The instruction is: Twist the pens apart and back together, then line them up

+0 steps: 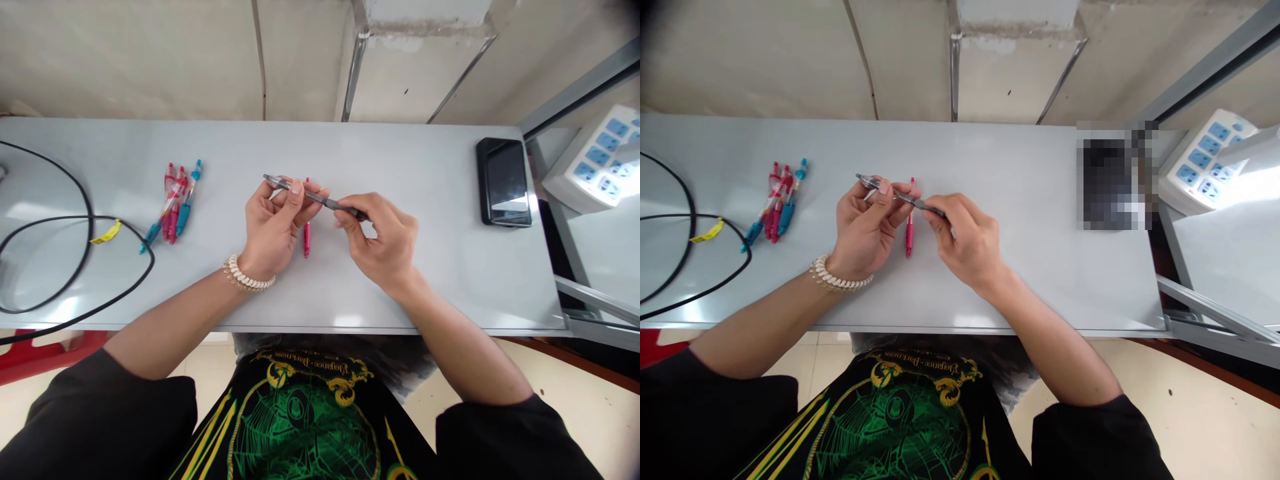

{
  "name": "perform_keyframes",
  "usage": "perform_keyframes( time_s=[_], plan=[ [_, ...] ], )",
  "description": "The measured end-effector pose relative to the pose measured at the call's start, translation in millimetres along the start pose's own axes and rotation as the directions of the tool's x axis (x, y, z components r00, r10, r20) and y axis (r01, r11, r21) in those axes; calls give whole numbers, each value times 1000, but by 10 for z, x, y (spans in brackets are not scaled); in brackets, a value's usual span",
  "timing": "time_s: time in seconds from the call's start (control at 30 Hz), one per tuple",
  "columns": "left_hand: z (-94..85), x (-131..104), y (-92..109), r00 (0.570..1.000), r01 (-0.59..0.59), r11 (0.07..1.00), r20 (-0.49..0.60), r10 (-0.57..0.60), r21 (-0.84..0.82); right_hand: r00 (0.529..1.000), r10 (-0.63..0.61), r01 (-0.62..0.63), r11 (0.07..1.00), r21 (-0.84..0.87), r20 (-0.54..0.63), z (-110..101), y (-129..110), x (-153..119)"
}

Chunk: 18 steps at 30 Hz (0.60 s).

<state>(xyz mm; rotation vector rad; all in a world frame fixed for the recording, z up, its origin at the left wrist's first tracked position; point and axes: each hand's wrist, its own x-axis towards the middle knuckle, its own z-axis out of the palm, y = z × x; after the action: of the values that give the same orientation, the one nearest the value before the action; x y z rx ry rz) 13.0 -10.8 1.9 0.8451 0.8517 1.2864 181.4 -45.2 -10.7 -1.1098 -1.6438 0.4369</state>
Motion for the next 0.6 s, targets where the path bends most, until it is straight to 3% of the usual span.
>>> perform_keyframes(
  time_s=[0.17,0.47,0.6],
  plan=[
    [-20,20,2,999,-31,1000,-17,31,-3,999,-33,33,999,-12,-16,-19,-9,5],
    [-43,37,5,999,-39,999,-27,40,19,994,105,-105,994,36,-5,-22,-25,9],
    [-58,47,0,999,-52,998,-12,52,17,996,88,-89,996,24,16,-31,-20,11]
  ],
)
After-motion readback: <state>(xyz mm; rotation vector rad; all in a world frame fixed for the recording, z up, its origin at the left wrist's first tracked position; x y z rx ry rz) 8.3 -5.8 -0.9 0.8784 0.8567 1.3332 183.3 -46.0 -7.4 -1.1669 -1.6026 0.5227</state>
